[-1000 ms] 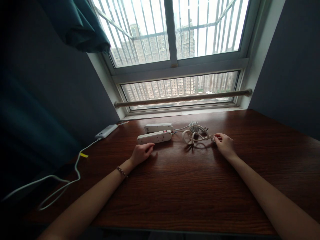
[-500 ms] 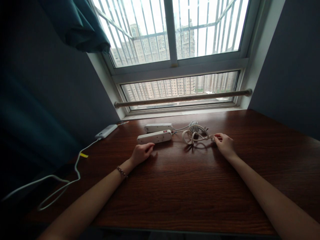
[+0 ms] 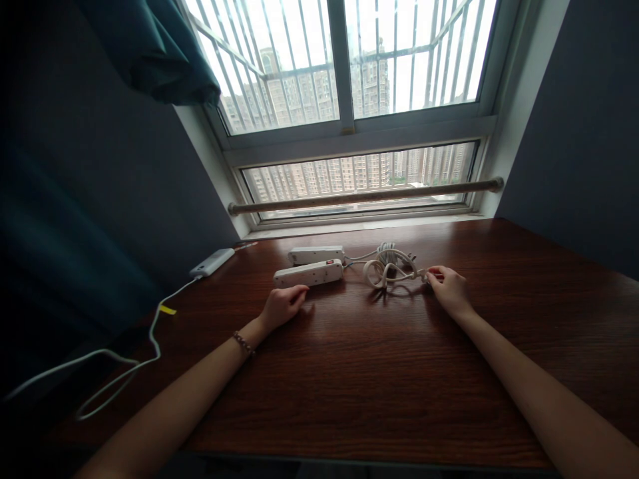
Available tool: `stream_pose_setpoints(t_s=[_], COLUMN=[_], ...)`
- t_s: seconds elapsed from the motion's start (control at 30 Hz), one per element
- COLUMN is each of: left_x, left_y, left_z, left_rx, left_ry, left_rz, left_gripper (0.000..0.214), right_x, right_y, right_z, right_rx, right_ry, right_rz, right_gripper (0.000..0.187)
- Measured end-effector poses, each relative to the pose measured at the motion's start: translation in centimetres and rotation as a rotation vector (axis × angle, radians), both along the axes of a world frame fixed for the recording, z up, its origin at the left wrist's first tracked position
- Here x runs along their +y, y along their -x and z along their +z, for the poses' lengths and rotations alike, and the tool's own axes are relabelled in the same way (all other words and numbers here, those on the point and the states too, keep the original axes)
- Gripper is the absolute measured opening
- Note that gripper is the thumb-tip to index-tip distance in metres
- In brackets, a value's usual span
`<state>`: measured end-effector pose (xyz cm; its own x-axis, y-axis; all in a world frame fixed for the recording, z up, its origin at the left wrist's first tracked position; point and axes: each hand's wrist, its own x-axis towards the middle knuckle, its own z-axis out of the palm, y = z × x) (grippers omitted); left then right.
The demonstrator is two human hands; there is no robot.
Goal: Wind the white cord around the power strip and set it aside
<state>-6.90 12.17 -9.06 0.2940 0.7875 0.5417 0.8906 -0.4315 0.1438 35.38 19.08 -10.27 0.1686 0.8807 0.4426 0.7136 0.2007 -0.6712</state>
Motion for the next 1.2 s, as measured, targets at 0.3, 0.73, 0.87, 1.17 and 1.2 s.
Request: stream_pose_setpoints(t_s=[0.3,0.73,0.87,1.17,1.2], left_x=[-0.01,-0.04,-0.05,0.04,0.04], left_y=[-0.01,-0.01,0.00,0.02,0.02], left_z=[0.04,0.04,0.05,0.01,0.01], left_rx=[0.004,-0.002,-0.004,-0.004,-0.005], left_ry=[0.000,-0.008,-0.008,-0.004,-0.004], left_rz=[-0.005,-0.007,-0.009,-0.005,-0.006], left_gripper=[0.023,0.022,0.022,0.023,0.023], right_x=[-0.09,-0.26,-0.35,0.02,0.05], right_y=[0.08,0.17,0.27,0.07,0.06], right_z=[0.07,0.24,0.29,-0.07,-0.10], right_rx=[0.001,-0.012,-0.027,-0.078,-0.081], right_ry=[-0.004,-0.004,0.008,0.072,0.072], right_rz=[-0.007,0.003,-0.017,-0.062,-0.062], right_gripper=[0.027,0.028,0.030,0.036,0.036])
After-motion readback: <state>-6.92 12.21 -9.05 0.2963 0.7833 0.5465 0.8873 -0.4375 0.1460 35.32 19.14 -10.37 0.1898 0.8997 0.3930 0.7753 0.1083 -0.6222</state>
